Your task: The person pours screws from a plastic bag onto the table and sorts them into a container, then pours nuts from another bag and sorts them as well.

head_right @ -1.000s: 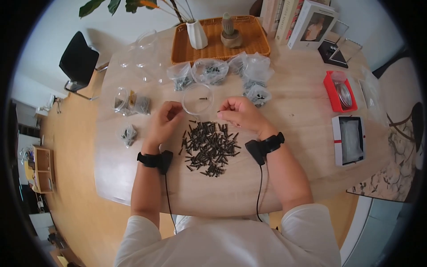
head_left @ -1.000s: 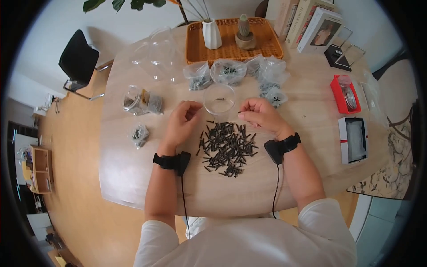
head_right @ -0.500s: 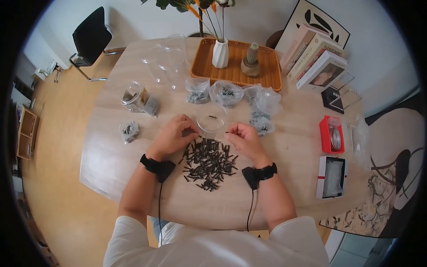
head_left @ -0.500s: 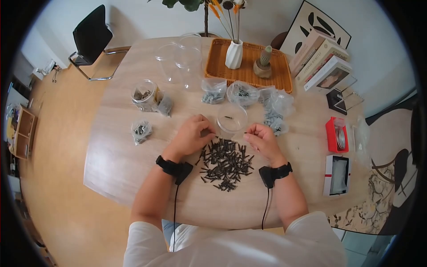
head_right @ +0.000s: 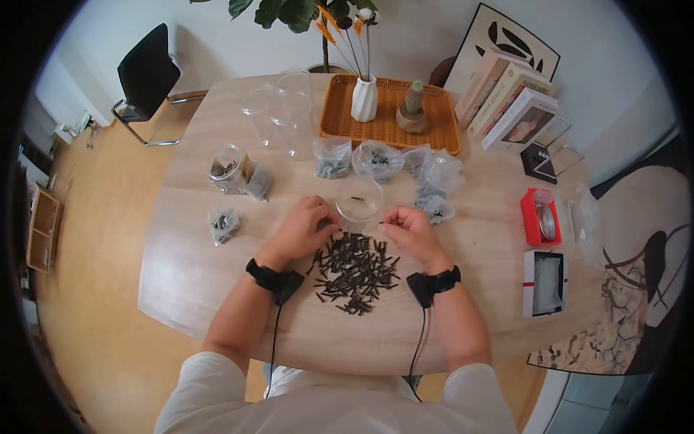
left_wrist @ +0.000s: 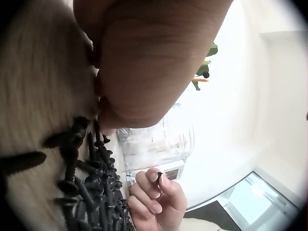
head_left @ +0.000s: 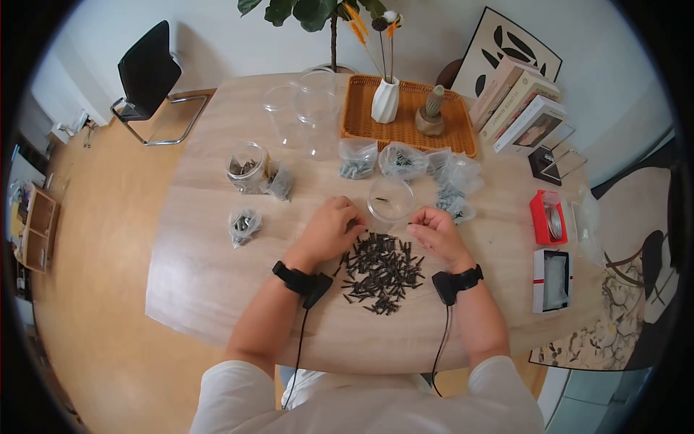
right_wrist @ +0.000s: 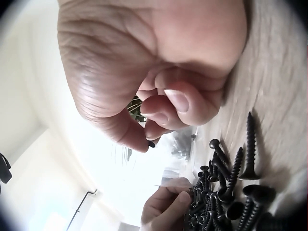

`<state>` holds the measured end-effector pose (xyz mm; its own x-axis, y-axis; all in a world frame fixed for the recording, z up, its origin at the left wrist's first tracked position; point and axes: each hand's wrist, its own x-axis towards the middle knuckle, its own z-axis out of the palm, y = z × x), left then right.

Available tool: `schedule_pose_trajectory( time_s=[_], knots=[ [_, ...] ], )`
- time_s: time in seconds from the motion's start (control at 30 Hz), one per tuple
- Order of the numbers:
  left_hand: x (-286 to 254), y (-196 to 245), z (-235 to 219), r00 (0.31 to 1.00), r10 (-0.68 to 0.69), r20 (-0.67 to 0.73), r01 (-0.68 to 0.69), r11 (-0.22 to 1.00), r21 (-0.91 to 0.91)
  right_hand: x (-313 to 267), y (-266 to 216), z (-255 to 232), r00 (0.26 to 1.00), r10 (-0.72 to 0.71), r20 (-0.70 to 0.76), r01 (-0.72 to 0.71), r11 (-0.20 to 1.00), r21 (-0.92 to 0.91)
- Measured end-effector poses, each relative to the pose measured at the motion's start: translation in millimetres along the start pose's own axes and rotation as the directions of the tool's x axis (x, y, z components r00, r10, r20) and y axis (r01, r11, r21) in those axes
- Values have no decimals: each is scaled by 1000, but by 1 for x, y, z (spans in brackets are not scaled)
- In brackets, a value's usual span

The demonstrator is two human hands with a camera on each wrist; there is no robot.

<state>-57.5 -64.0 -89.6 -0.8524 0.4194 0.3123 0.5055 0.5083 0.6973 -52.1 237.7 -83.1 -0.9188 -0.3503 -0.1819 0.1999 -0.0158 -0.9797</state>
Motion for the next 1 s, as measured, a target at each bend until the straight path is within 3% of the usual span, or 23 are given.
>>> schedule_pose_trajectory(
  time_s=[0.13,0.27,0.33,0.37,0.43,0.47,0.53,0.63,0.77,0.83,0.87,0.93,1.0],
  knots=[
    [-1,-2,2,999,-35,15,36,999,-29,-3,-2,2,1000,7,-24,-8,1000,-25],
    [-3,-5,4,1000,-19,-6,19,1000,-1,-5,-6,2,1000,-20,-7,21,998,66],
    [-3,-6,5,1000,23,-11,-23,999,42,-11,-16,5,978,-187,-90,197,973,120],
    [-2,-6,6,1000,24,-18,-23,999,37,-14,-32,13,978,-188,-87,197,974,112],
    [-4,-6,7,999,28,-23,-27,999,40,-19,-59,32,908,-346,-234,344,937,-53],
    [-5,-6,7,1000,22,-14,-22,999,38,-14,-67,43,910,-338,-240,337,940,-47],
    [-4,-7,7,999,41,-17,-40,999,28,-3,-77,58,862,-458,-217,407,881,-241],
    [-3,-13,6,997,79,-26,-78,997,16,3,-58,49,798,-541,-266,447,827,-341],
    [-4,-13,2,997,56,-47,-56,998,-9,-10,-20,32,776,-554,-303,447,821,-356],
    [-2,-8,-2,995,-102,6,102,989,-103,-15,-2,26,798,-534,-278,388,809,-442],
    [-2,-7,-1,994,-104,16,105,989,-103,-15,6,23,799,-528,-287,382,814,-437],
    [-2,-8,1,967,-254,34,247,888,-388,-15,17,17,910,-340,-236,243,901,-360],
    [-2,-21,9,956,-289,56,282,842,-460,-10,23,18,921,-290,-261,200,926,-321]
  ],
)
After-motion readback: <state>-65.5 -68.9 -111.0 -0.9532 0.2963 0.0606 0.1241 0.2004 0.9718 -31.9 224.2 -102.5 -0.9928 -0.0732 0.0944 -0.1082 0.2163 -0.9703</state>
